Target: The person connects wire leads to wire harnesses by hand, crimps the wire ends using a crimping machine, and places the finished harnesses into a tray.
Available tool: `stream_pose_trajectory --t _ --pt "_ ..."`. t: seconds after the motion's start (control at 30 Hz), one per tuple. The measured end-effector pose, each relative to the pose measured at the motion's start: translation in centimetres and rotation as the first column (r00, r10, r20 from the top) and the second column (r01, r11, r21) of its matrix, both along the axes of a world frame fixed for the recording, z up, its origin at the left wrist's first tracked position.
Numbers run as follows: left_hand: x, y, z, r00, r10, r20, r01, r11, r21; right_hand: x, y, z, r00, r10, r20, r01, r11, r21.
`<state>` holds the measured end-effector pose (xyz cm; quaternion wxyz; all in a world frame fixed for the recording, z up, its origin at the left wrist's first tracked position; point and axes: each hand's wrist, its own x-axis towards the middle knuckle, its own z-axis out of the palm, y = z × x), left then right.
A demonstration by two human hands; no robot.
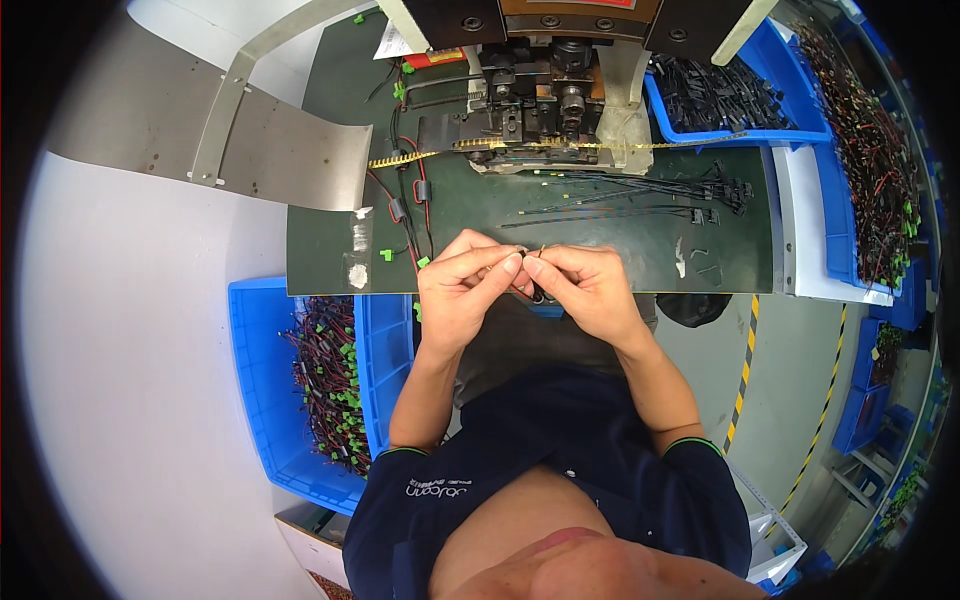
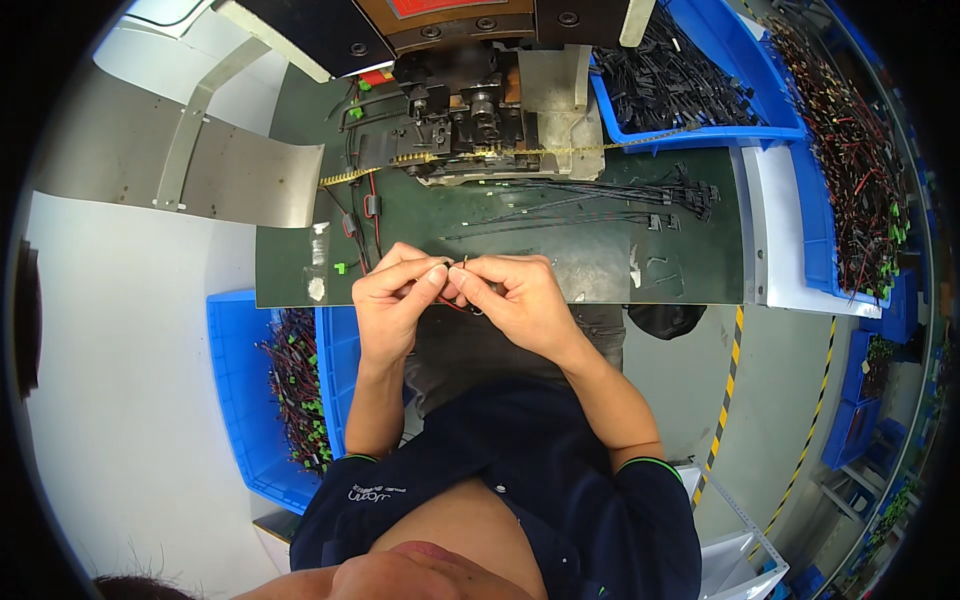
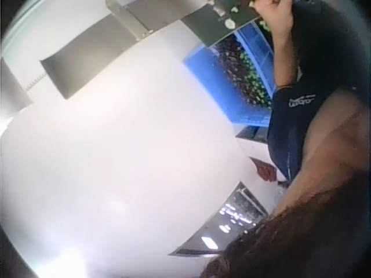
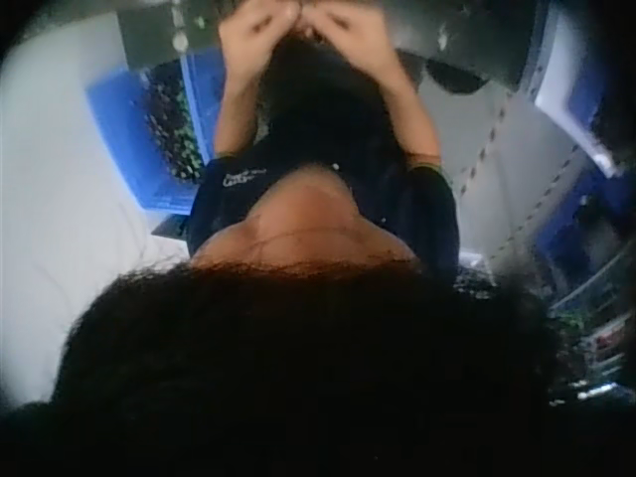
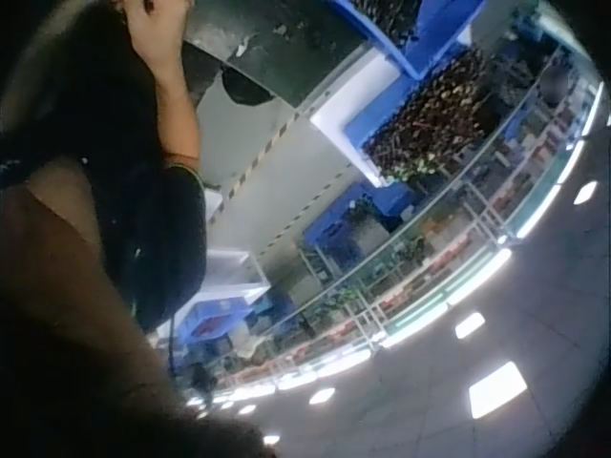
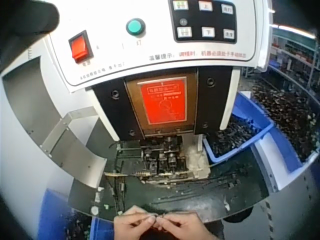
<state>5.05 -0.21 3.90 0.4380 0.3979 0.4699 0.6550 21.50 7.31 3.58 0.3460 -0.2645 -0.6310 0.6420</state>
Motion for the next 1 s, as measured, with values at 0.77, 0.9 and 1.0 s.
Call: stream_pose_trajectory --t 0.77,0.9,1.0 --pt "-7.6 0.6 -2.7 -0.044 0.211 -0.976 -0.554 0.808 0.2 -0.2 4.5 -0.5 0.952 -0.297 -0.08 0.271 0.932 -0.24" --pt "-8.9 0.2 -3.3 0.056 0.215 -0.975 -0.492 0.856 0.16 -0.9 6.5 -1.1 0.933 -0.356 -0.05 0.324 0.894 -0.31" --pt "-9.4 -0.5 -3.6 0.343 0.24 -0.908 -0.536 0.844 0.02 -1.4 7.2 -1.3 0.935 -0.353 -0.047 0.316 0.884 -0.345"
